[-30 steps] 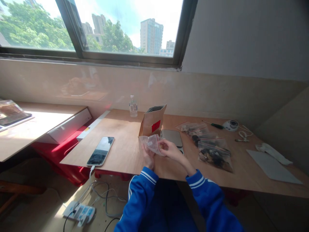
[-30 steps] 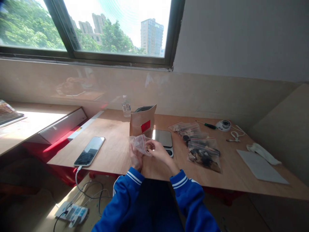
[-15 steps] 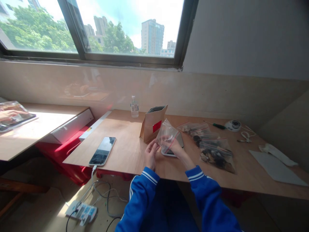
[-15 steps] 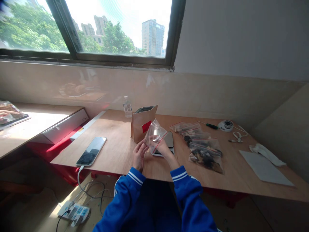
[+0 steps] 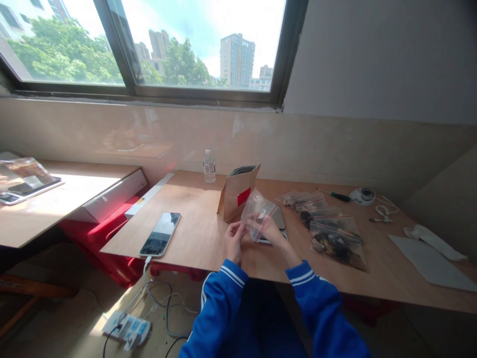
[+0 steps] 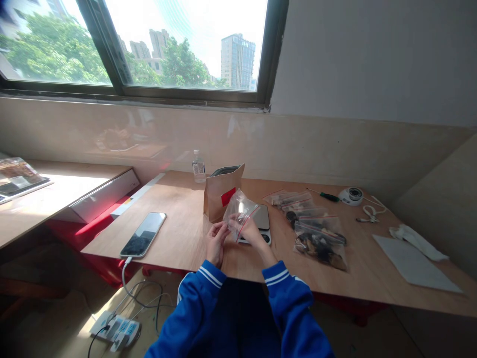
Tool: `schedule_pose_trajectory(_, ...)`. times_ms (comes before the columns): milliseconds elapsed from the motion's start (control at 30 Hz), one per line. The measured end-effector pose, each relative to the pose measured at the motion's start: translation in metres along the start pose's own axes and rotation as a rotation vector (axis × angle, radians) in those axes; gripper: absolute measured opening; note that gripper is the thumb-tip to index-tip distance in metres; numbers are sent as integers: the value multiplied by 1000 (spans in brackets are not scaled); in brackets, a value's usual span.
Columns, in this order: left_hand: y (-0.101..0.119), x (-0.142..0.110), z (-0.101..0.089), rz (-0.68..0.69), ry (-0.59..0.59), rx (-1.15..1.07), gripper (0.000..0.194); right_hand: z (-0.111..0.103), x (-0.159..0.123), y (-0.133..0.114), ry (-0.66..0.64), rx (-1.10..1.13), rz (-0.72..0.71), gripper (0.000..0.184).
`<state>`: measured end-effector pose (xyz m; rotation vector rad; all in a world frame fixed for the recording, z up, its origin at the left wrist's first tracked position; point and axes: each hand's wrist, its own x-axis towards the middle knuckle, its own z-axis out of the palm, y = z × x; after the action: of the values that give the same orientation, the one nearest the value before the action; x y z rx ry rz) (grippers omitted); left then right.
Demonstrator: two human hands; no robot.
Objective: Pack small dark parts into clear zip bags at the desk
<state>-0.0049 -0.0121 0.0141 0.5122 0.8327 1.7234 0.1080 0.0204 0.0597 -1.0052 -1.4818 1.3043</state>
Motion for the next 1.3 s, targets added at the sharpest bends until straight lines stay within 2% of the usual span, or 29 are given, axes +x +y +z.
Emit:
schedule_pose_trajectory(133,0,1,0,-33,92,-54,30,-6,-1,-9,92,-22,-14,36)
schedule_pose_trajectory(200,0,2,-1,-29,115,-58,30,-15,-2,-23,52,-70,-40,31)
schedule_pose_trajectory(300,-1,3,-3,-22,145,-53,31,-33,-1,-60,-81,-213,-92,25)
schedule_pose_trajectory(367,-3,4,-5,-22,164,-43,31,-43,5,-90,-99,-287,-153,23)
schedule_pose_trajectory(433,-6,6,-7,-22,180,-33,31,-45,20,-117,-11,-302,-269,25)
schedule_pose_trajectory(533,-11,8,-10,-15,195,-19,32,-33,56,-142,186,-298,-520,26)
schedule_pose_trajectory(633,-14,10,-13,5,192,5,32,-10,94,-141,247,-393,-693,22)
schedule_pose_trajectory(767,-15,9,-14,14,178,32,34,13,120,-118,167,-507,-738,20)
schedule_pose_trajectory(867,-13,8,-12,18,172,43,35,15,117,-104,174,-481,-727,21)
schedule_pose_trajectory(1000,-12,8,-11,13,187,36,36,7,106,-102,200,-464,-652,20)
schedule_pose_trajectory(1100,-12,8,-12,-13,167,18,36,-1,100,-109,127,-519,-627,19)
schedule_pose_trajectory(1300,-12,9,-13,9,141,3,31,-10,86,-121,-88,-850,-632,23)
